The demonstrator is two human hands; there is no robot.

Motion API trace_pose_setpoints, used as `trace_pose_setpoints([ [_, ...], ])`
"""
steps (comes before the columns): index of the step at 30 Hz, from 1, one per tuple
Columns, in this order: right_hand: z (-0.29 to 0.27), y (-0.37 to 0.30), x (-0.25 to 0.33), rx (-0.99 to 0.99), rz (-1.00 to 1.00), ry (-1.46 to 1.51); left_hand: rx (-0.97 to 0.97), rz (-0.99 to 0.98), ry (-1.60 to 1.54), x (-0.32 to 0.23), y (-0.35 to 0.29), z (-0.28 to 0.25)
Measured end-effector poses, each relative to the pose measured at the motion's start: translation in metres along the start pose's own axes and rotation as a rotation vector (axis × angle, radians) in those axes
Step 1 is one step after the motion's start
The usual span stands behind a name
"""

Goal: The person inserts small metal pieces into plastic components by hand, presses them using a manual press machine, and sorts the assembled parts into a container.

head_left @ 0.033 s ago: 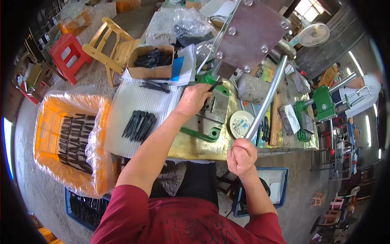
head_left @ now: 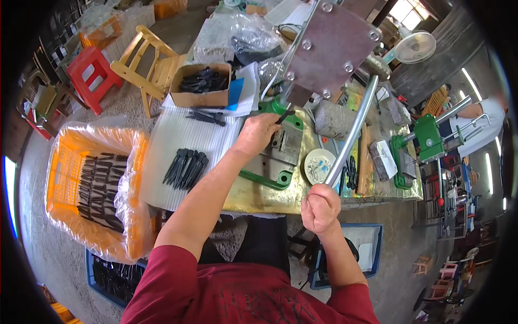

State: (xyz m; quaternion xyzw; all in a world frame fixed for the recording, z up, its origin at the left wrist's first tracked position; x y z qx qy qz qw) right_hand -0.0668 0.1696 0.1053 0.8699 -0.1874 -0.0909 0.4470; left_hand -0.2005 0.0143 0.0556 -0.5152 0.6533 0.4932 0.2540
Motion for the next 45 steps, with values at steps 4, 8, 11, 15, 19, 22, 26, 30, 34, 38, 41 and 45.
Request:
trace_pose_setpoints([
  [4, -0.005, 0.0, 0.006, 0.034, 0.024, 0.056, 0.032, -0.035, 0.028, 0.002, -0.001, 0.002],
  [8, -0.031, 0.03, 0.028, -0.01, 0.041, 0.069, 0.037, -0.049, 0.019, 0.003, -0.002, 0.001],
  [11, -0.059, 0.057, 0.044, -0.048, 0.163, 0.185, 0.063, -0.067, 0.042, 0.003, -0.001, 0.0],
  [15, -0.075, 0.071, 0.049, -0.157, 0.346, 0.33, 0.051, -0.072, 0.026, 0.001, 0.001, 0.0],
  [19, -0.078, 0.074, 0.048, -0.11, 0.353, 0.303, 0.05, -0.084, 0.055, -0.006, 0.002, -0.002],
  [22, -0.083, 0.077, 0.045, -0.011, 0.185, 0.202, 0.043, -0.16, -0.013, -0.012, 0.005, -0.006],
  [26, -0.084, 0.07, 0.046, 0.043, 0.202, 0.182, 0.046, -0.241, -0.013, -0.004, 0.006, -0.011],
  [30, -0.081, 0.047, 0.047, -0.354, 0.198, 0.222, 0.071, -0.437, -0.373, 0.0, -0.002, -0.021],
  [34, -0.075, 0.008, 0.046, -0.53, 0.258, 0.139, 0.121, -0.552, -0.694, -0.003, -0.017, -0.035],
  [38, -0.037, -0.012, 0.049, -0.515, 0.567, 0.385, 0.094, -0.594, -0.861, -0.007, -0.034, -0.047],
  [41, -0.011, -0.024, 0.058, -0.388, 0.599, 0.438, 0.082, -0.61, -0.886, -0.005, -0.046, -0.058],
  [45, 0.011, -0.044, 0.065, -0.269, 0.609, 0.512, 0.062, -0.606, -0.906, -0.003, -0.059, -0.073],
])
Point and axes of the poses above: each hand's wrist, its own y-axis towards the middle knuckle, its own z-axis out of the palm, x = y × z, the point moved 3 cm from there along y, towards the middle knuckle, and after that the axes turned 14 degrees about -z, right-handed, at the moved point
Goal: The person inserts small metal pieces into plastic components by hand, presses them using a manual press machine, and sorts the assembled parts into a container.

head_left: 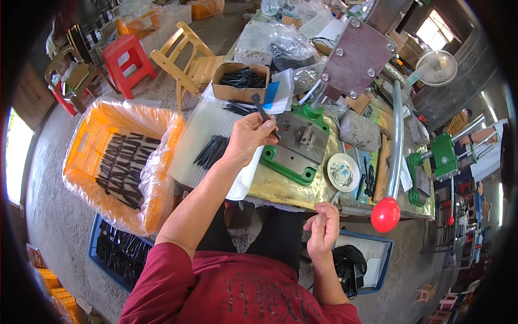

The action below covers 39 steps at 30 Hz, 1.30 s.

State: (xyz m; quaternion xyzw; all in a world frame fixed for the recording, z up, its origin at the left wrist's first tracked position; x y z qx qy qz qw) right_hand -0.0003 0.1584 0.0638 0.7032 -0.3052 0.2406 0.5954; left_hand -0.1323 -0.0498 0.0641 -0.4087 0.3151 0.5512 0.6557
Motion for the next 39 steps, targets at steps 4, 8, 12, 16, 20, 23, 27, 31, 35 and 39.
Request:
trace_pose_setpoints([
  [4, 0.01, -0.015, -0.013, 0.037, 0.101, 0.012, -0.011, 0.023, 0.078, -0.006, -0.014, -0.02],
  [8, 0.012, -0.019, -0.013, 0.061, 0.113, 0.019, -0.166, 0.057, 0.412, -0.021, -0.029, -0.049],
  [12, 0.01, -0.021, -0.016, 0.065, 0.103, 0.002, -0.433, 0.134, 1.108, -0.03, -0.047, -0.073],
  [16, 0.013, -0.023, -0.016, 0.064, 0.135, 0.008, -0.468, 0.183, 1.418, -0.02, -0.06, -0.083],
  [20, 0.016, -0.024, -0.017, 0.056, 0.158, 0.021, -0.512, 0.052, 1.545, -0.005, -0.059, -0.094],
  [23, 0.018, -0.025, -0.018, 0.07, 0.164, 0.023, -0.515, 0.026, 1.603, 0.003, -0.056, -0.098],
  [27, 0.021, -0.026, -0.02, 0.076, 0.179, 0.035, -0.525, 0.019, 1.603, 0.006, -0.056, -0.1],
  [31, 0.023, -0.029, -0.024, 0.096, 0.183, 0.032, -0.528, 0.064, 1.586, 0.005, -0.054, -0.103],
  [35, 0.025, -0.031, -0.029, 0.13, 0.193, 0.023, -0.558, 0.078, 1.505, -0.009, -0.043, -0.097],
  [39, 0.03, -0.029, -0.03, 0.098, 0.241, 0.016, -0.505, 0.184, 1.478, -0.027, -0.011, -0.092],
])
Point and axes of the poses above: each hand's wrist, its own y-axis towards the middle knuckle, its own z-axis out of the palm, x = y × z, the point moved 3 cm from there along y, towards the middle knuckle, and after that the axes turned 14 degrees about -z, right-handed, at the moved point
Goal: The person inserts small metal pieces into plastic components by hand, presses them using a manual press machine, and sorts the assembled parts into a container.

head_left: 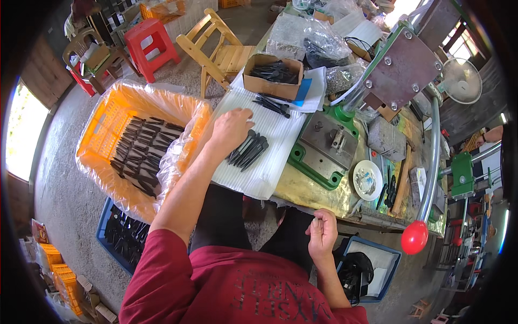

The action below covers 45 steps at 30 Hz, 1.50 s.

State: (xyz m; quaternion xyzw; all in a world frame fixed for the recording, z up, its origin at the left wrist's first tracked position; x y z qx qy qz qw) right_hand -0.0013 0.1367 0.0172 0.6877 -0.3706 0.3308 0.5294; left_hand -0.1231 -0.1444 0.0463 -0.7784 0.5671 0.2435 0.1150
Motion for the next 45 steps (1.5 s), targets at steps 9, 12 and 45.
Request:
trace_pose_setpoints([
  [9, 0.002, -0.001, -0.008, 0.111, 0.015, -0.076, 0.029, 0.15, 0.118, -0.018, 0.077, 0.056],
  [12, 0.005, -0.003, -0.014, 0.064, 0.073, -0.056, -0.034, 0.161, 0.167, -0.021, 0.084, 0.063],
  [45, 0.018, -0.01, -0.023, 0.157, 0.119, -0.042, 0.024, 0.216, 0.113, -0.022, 0.095, 0.07],
])
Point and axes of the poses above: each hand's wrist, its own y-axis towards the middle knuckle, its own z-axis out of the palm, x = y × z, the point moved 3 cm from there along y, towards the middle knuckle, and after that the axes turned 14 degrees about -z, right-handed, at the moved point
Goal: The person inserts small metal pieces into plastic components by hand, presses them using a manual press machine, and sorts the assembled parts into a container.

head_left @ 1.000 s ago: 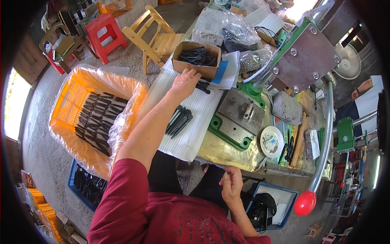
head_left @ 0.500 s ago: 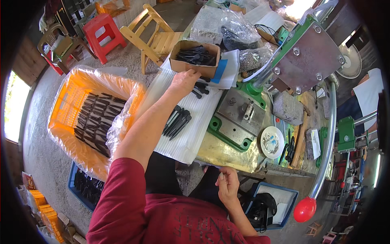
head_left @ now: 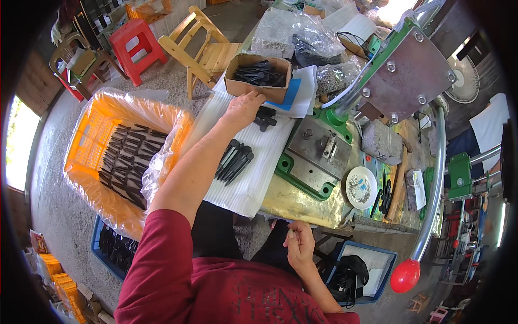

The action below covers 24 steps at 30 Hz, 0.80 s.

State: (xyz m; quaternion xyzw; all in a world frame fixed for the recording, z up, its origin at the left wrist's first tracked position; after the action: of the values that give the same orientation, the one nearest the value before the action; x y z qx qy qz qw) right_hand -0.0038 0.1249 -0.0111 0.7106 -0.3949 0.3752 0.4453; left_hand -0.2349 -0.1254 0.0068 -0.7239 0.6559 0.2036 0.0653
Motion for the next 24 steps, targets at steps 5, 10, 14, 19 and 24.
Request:
trace_pose_setpoints([
  [5, 0.0, -0.003, -0.004, -0.015, 0.007, 0.014, 0.08, -0.012, 0.055, 0.002, 0.005, 0.0],
  [10, 0.0, -0.007, -0.005, -0.025, 0.001, 0.017, 0.062, 0.027, 0.041, 0.002, -0.001, -0.002],
  [14, 0.0, -0.006, -0.001, -0.024, 0.006, 0.026, -0.074, 0.073, -0.01, 0.003, -0.007, -0.009],
  [19, -0.004, -0.004, 0.006, -0.017, -0.033, -0.014, -0.095, 0.013, -0.333, -0.022, -0.034, -0.048],
  [24, -0.012, 0.002, 0.006, -0.098, -0.045, -0.073, 0.352, -0.148, -0.855, -0.05, -0.085, -0.058],
])
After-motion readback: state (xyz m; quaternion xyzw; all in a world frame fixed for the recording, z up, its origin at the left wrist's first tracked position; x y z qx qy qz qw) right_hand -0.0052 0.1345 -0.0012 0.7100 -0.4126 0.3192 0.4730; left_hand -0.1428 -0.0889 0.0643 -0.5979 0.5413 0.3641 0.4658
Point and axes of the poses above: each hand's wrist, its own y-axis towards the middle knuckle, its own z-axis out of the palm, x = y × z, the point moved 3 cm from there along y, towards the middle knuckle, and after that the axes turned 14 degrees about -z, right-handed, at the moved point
